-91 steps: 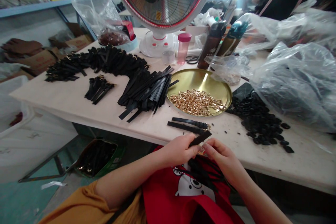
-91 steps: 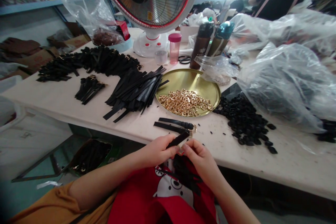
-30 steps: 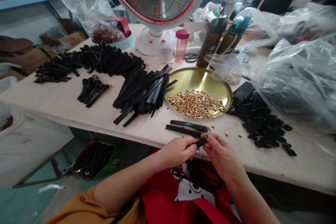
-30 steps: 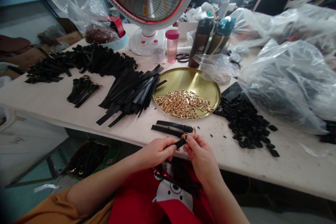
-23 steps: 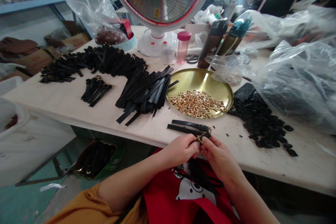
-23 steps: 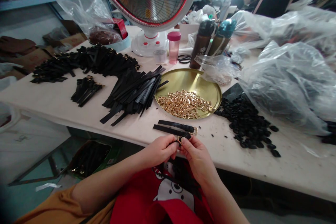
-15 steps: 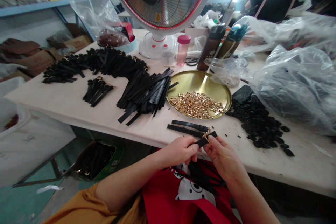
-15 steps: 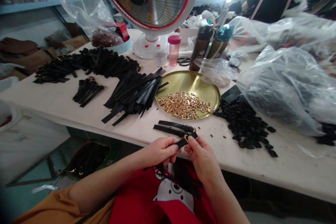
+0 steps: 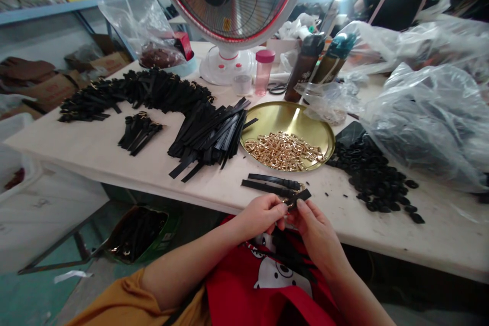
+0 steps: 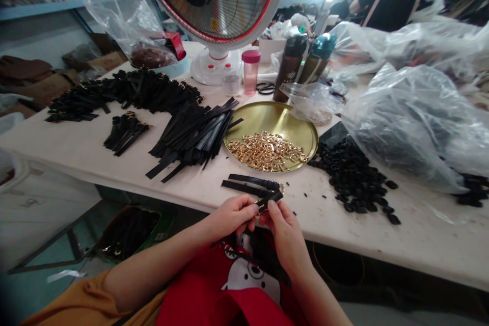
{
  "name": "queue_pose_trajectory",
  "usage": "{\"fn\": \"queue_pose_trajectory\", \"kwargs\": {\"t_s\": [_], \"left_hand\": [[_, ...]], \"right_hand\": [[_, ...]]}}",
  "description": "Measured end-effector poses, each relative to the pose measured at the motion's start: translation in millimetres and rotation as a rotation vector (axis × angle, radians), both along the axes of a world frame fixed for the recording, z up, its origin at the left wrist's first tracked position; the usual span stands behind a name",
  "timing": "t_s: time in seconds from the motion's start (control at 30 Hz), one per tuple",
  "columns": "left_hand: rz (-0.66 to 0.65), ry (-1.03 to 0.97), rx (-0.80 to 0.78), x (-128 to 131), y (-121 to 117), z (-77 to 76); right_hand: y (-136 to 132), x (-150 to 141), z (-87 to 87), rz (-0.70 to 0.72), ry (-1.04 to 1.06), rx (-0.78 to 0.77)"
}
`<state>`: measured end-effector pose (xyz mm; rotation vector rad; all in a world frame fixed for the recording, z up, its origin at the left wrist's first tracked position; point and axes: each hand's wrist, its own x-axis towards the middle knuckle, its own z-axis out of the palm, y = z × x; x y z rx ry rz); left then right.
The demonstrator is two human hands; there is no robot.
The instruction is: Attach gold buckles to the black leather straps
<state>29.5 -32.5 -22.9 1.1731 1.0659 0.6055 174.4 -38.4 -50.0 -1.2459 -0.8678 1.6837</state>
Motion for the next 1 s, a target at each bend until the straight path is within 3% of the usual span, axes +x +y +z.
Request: {"fn": "queue_pose_trajectory", "kwargs": {"t_s": [0.13,0.3,0.4,0.57,0.73,0.87,0.93,1.0], "left_hand": [[0.015,0.104,0.075,2.2,-2.7,-3.2],[0.047,0.232,0.191,3.4,-8.3,-4.0],[0.079,0.249,0.218,3.0,-10.8,-2.0],[0.053,0.186,0.187,-1.8,-8.4,-2.2],[0.077,0.071,0.120,0.0,-0.7,-8.1],[0.092,0.062,0.237,3.8,0.1,-3.9],[0.012,0.137,0.319,3.6,-0.2,1.3],[-0.042,0.200,0.355,2.9,0.4,5.7]], "right_hand": [[-3.6,0.2,1.8,0.032,-0.152,0.097],[-7.5,4.3,8.9,0.034,-0.634,0.485],[-4.1,5.2,12.1,0.009,-0.759,0.632],[2.0,4.9,14.3,0.048,-0.625,0.529],[0.2,7.1,17.5,0.100,-0.589,0.548],[-4.1,13.8,18.9,0.222,-0.587,0.547],[-2.5,26.4,19.9,0.282,-0.655,0.571],[5.9,48.2,21.2,0.228,-0.839,0.605]]}}
